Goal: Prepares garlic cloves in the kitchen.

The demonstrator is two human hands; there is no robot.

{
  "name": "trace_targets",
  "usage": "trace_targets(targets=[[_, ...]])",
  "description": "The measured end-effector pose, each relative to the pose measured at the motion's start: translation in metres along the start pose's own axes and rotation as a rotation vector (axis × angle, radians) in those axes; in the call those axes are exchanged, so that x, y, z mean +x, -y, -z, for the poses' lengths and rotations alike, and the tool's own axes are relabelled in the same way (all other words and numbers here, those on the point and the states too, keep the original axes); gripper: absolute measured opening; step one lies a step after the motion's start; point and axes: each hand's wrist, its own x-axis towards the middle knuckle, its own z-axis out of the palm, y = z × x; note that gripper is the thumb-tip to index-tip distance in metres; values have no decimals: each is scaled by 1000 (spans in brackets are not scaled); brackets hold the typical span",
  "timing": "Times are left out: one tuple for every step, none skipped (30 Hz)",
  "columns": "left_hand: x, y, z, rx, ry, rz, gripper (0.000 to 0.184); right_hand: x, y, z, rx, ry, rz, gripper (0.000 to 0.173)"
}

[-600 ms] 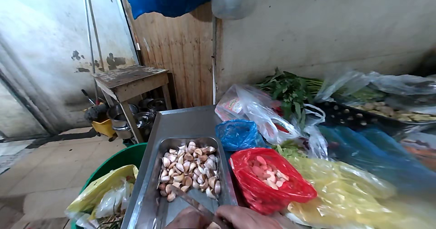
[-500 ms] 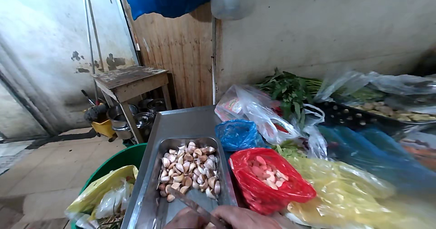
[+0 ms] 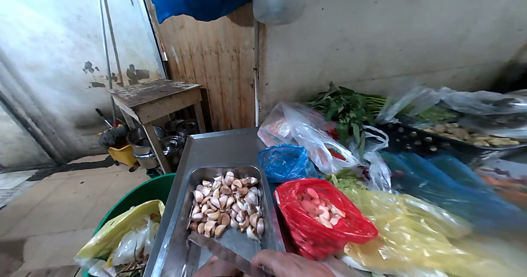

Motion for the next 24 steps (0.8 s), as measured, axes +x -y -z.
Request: trace_targets(targets=[[0,1,0,-3,4,0,19,0,0,0,-2,5,-2,29],[1,1,0,-8,6,1,19,0,-1,-1,-3,6,-3,29],[1,1,0,-17,9,0,19,0,-1,-1,-1,9,-5,29],[1,2,0,-27,14,0,19,0,-1,-1,2,10,-10,28],[1,3,0,-38,16,0,19,1,0,-1,8,12,-17,28],[0,4,0,-45,17,-1,19,1,0,-1,11,14,-21,28],[0,4,0,-44,16,-3,19,1,0,0,12,16,-23,28],[0,4,0,-38,18,-4,19,1,1,0,12,22,-27,28],[0,3,-1,-29,19,-7,19,1,1,0,10,28,-30,27],[0,2,-1,-17,22,-9,19,1,1,1,10,31,-34,27],[0,2,-1,-5,22,-16,19,1,1,1,10,32,-39,27],[0,2,-2,8,19,-23,20,1,2,1,9,33,-42,26],[0,3,-2,25,17,-28,19,1,2,1,7,34,-46,26],[0,3,-2,41,15,-34,19,1,1,1,4,37,-47,26],[1,3,-2,50,13,-39,19,1,1,1,2,40,-47,26],[1,3,-2,47,13,-41,19,1,1,1,0,38,-47,26],[1,3,-2,33,12,-36,19,1,1,1,0,39,-47,26],[1,4,-2,9,13,-28,19,1,1,1,-1,39,-45,27],[1,5,-2,-14,15,-17,19,1,1,1,1,36,-41,27],[2,5,-2,-38,21,-1,19,1,1,1,2,36,-35,27],[2,5,-1,-55,23,10,19,1,0,0,1,31,-27,27],[2,5,-1,-66,26,16,19,1,0,0,1,27,-23,27],[2,5,-1,-74,29,17,19,1,-1,-1,3,23,-20,27],[2,5,-1,-80,29,13,19,1,-1,-1,4,20,-17,27]])
